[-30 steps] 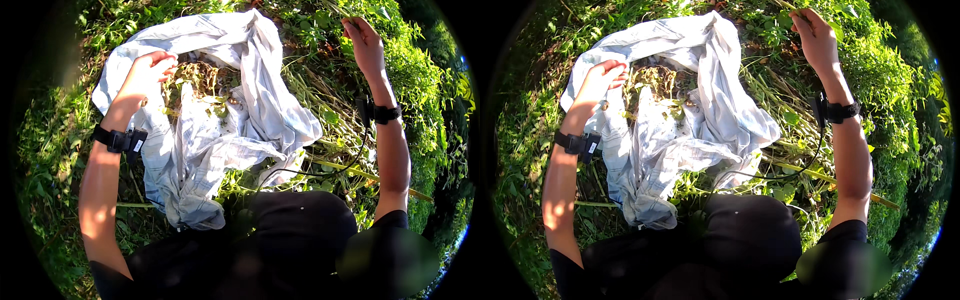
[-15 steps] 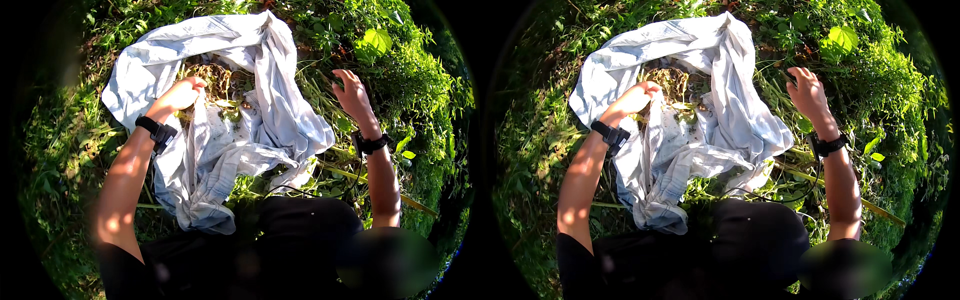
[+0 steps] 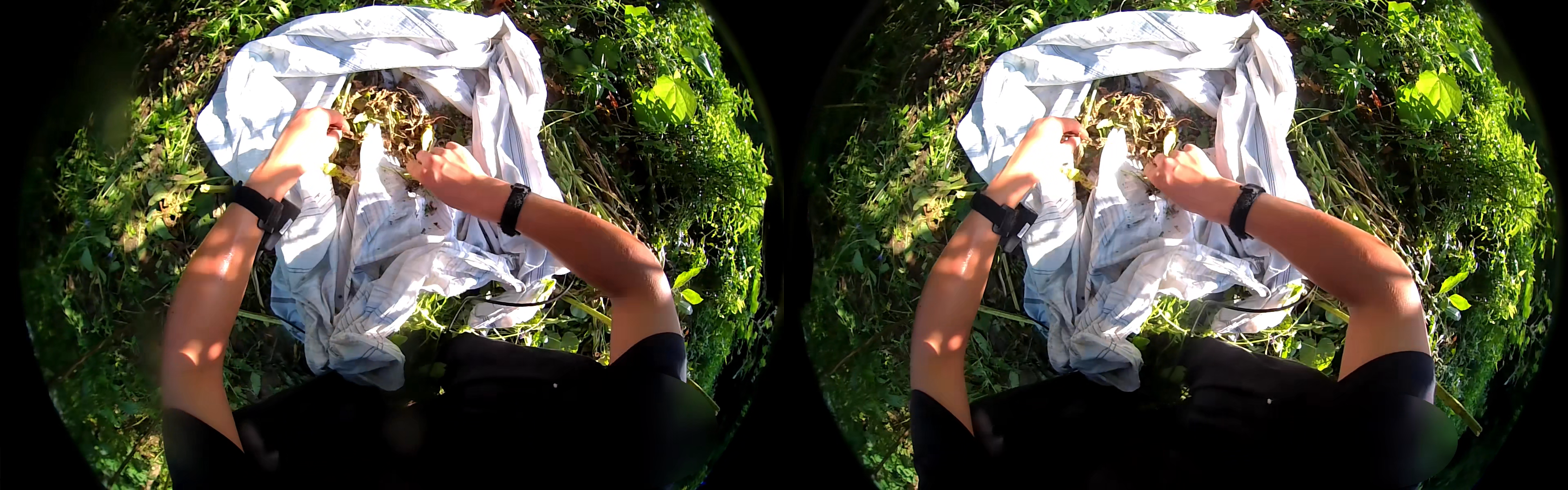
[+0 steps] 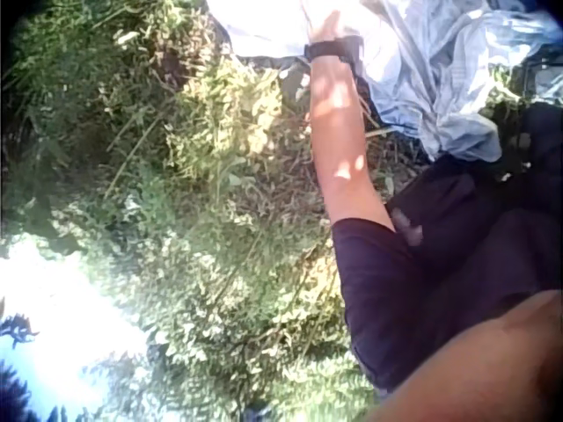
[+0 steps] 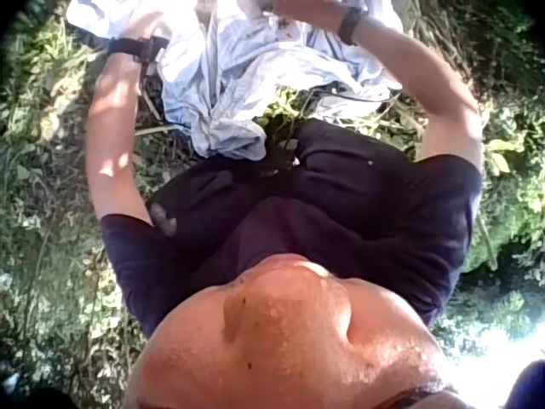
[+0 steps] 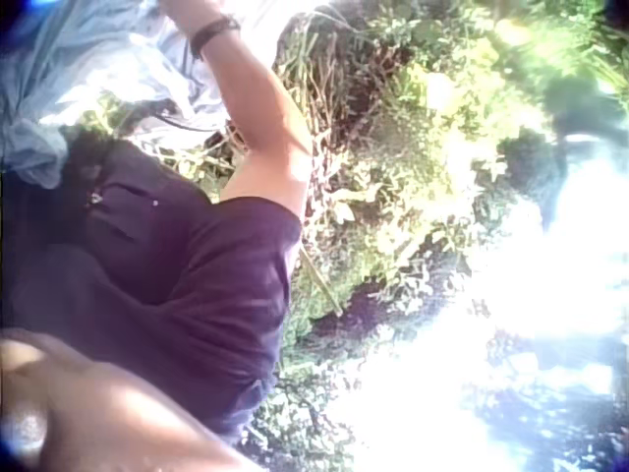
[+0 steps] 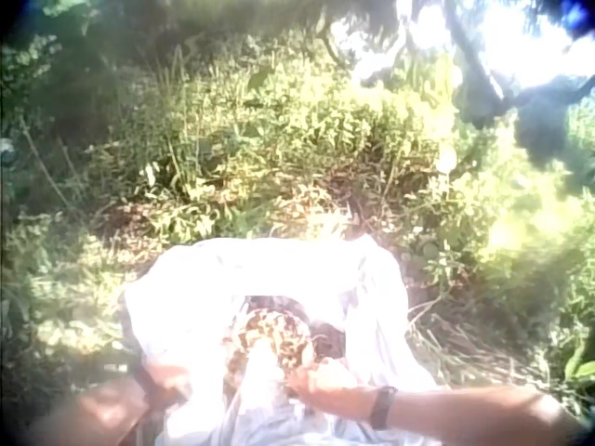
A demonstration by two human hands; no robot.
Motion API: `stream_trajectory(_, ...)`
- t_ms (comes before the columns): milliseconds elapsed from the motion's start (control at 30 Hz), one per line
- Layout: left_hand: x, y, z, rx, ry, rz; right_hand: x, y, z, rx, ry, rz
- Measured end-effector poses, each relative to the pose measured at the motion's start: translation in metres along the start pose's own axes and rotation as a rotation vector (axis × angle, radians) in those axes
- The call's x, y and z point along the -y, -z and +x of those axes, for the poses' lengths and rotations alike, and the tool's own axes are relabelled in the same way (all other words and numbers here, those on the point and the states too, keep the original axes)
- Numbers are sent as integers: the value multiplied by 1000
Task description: The person gathers green plant material and places it into a large white sack. They repeatedly reach into the sack to arrange and compress the contents by hand, ensuring the material is packed tightly. The person continues to add more plant matter and adjust the sack's contents throughout the clip.
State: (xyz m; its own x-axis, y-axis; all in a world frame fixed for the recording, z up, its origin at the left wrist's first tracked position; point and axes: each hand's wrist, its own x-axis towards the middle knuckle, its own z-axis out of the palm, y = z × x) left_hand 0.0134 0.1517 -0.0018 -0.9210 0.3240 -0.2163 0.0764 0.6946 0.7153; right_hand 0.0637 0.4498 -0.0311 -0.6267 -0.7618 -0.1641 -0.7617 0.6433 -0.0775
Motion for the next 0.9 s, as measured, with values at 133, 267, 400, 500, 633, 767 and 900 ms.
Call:
stream_trajectory(133,13,19,2,59,-139,22,-23,24,-20,-290,-115,322)
stream_trajectory(267,38,-2,-3,296,-334,-14,-47,41,-26,-313,-269,552)
stream_trajectory(400,51,-23,-18,460,-298,526,-71,41,-19,-179,-780,1027)
stream_trajectory(500,47,-12,-32,-26,-853,-7,-83,41,-15,-353,-893,1374)
stream_trajectory(633,25,12,-20,203,-164,219,-95,57,-10,-492,-807,1528)
stream_trajectory(767,19,47,-21,-16,-172,222,-100,89,1,-437,-783,1627)
stream_trajectory(900,47,102,-43,-75,-172,337,-82,119,25,-261,-476,1717)
